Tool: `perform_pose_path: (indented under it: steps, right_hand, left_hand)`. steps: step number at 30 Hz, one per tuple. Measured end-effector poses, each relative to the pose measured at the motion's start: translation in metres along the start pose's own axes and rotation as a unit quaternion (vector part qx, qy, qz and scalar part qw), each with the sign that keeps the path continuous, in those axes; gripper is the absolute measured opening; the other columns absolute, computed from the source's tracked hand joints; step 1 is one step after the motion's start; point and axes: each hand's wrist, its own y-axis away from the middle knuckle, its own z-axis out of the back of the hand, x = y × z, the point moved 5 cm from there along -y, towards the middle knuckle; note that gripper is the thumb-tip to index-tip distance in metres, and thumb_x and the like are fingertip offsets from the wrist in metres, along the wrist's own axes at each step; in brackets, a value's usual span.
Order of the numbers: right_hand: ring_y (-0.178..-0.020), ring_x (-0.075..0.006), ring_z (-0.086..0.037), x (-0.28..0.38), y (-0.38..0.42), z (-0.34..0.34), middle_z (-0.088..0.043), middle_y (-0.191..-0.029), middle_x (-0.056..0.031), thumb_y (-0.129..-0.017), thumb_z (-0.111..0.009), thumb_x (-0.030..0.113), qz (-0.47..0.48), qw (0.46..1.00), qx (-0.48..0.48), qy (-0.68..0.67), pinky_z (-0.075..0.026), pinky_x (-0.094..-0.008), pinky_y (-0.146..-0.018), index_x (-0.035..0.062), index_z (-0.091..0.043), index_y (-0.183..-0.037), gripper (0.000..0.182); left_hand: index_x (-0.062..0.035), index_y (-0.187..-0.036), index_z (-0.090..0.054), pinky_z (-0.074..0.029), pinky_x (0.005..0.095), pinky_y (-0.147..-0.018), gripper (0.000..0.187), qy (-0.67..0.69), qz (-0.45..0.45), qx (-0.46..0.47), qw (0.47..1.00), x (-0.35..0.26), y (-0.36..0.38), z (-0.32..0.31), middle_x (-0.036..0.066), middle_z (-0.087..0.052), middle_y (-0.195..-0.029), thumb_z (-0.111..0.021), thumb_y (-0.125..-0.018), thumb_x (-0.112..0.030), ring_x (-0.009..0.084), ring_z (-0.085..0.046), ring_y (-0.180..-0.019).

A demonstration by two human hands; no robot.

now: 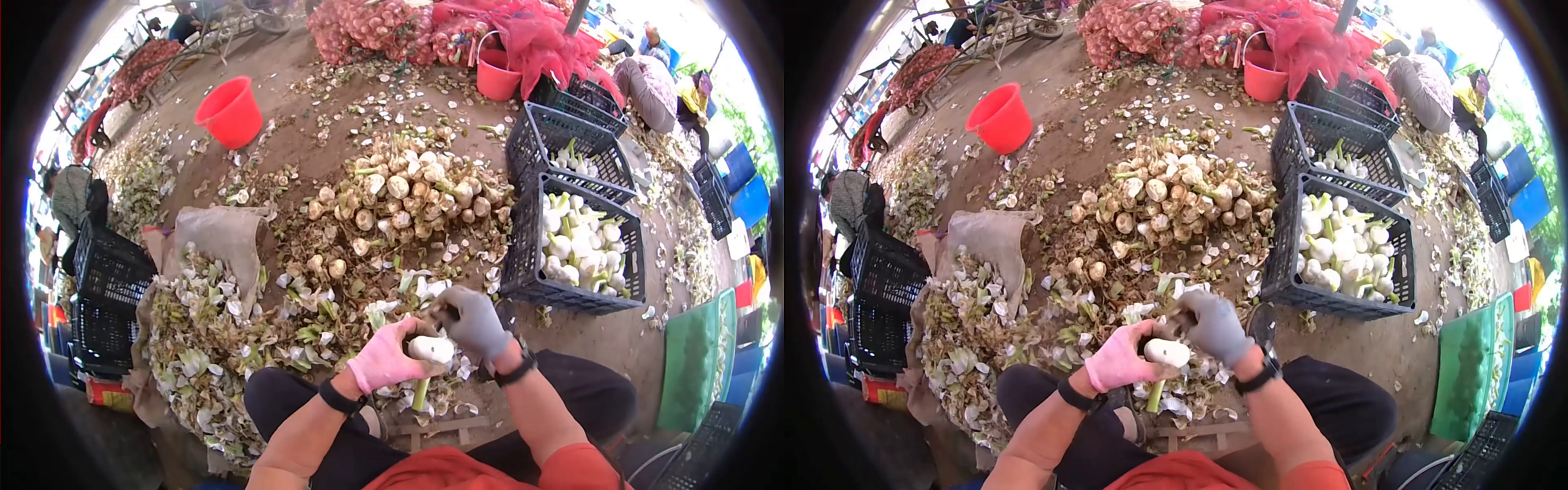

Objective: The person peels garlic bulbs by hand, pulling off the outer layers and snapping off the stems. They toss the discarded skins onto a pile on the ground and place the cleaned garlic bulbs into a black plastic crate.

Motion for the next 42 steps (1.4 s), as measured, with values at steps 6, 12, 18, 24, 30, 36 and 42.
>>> perform_pose_path:
  steps: [6,12,18,24,30,36,42]
  right_hand:
    - [-0.127,-0.0421,-0.043,-0.035,0.035,-0.01,-0.043,-0.138,-0.0243,-0.071,-0.058,-0.007,-0.035,0.998,-0.006,0.048,-0.039,-0.0431,-0.105,0.0151,-0.052,-0.132,0.065]
    - [-0.124,-0.026,-0.049,-0.005,0.054,-0.048,-0.041,-0.139,-0.0168,-0.074,-0.074,-0.001,-0.101,0.919,0.006,-0.382,-0.047,-0.0361,-0.096,0.0009,-0.035,-0.141,0.077]
    - [-0.106,-0.0179,-0.059,-0.035,0.046,-0.04,-0.058,-0.119,-0.0114,-0.075,-0.076,-0.002,-0.165,0.898,-0.022,-0.407,-0.049,-0.0328,-0.091,-0.0028,-0.042,-0.132,0.065]
    - [-0.098,-0.0142,-0.06,-0.111,0.008,0.082,-0.062,-0.11,-0.0069,-0.098,-0.051,0.016,-0.046,0.771,-0.291,-0.565,-0.052,-0.0285,-0.087,0.002,-0.055,-0.121,0.027]
    - [-0.09,-0.0164,-0.064,-0.099,-0.079,0.026,-0.063,-0.112,-0.0127,-0.09,-0.06,0.006,-0.203,0.86,-0.165,-0.438,-0.054,-0.0273,-0.077,0.0023,-0.054,-0.124,0.034]
    - [-0.104,-0.0359,-0.061,-0.127,-0.184,-0.19,-0.062,-0.114,-0.0202,-0.083,-0.069,0.021,-0.071,0.994,0.043,0.071,-0.05,-0.0413,-0.085,0.0046,-0.054,-0.123,0.046]
    - [-0.098,-0.0412,-0.059,-0.124,-0.192,-0.268,-0.058,-0.111,-0.0189,-0.081,-0.062,0.014,-0.1,0.978,0.102,0.154,-0.049,-0.0484,-0.084,0.0109,-0.058,-0.107,0.027]
  left_hand:
    - [-0.0029,-0.109,-0.054,-0.05,0.0279,-0.084,0.051,0.06,-0.037,-0.091,0.993,0.006,-0.009,0.017,0.005,-0.064,-0.1,-0.084,-0.069,-0.009,0.012,-0.06,-0.094]
    - [-0.0003,-0.106,-0.061,-0.047,0.0249,-0.081,0.032,-0.067,-0.061,-0.188,0.978,0.016,-0.027,0.016,0.003,-0.065,-0.095,-0.074,-0.082,-0.018,0.0086,-0.057,-0.086]
    - [0.0026,-0.096,-0.068,-0.046,0.0239,-0.068,0.021,-0.071,-0.01,-0.184,0.98,0.036,-0.053,0.02,0.0,-0.063,-0.076,-0.062,-0.091,-0.017,0.0062,-0.054,-0.073]
    - [-0.0025,-0.104,-0.068,-0.049,0.0285,-0.084,0.019,-0.037,-0.107,-0.188,0.976,0.002,-0.039,0.006,0.007,-0.066,-0.094,-0.065,-0.086,-0.009,0.0149,-0.062,-0.091]
    - [-0.0059,-0.116,-0.061,-0.051,0.0322,-0.083,0.031,-0.124,-0.087,-0.101,0.983,-0.019,0.004,-0.003,0.009,-0.06,-0.099,-0.064,-0.086,-0.014,0.0232,-0.063,-0.092]
    - [-0.0067,-0.11,-0.06,-0.052,0.0349,-0.07,0.026,-0.181,-0.111,-0.219,0.952,-0.018,0.02,0.028,0.01,-0.058,-0.096,-0.06,-0.084,-0.008,0.0225,-0.061,-0.078]
    - [-0.0078,-0.109,-0.062,-0.053,0.0367,-0.069,0.028,-0.116,-0.085,-0.257,0.956,-0.038,0.03,0.059,0.012,-0.059,-0.095,-0.06,-0.081,-0.005,0.0281,-0.063,-0.081]
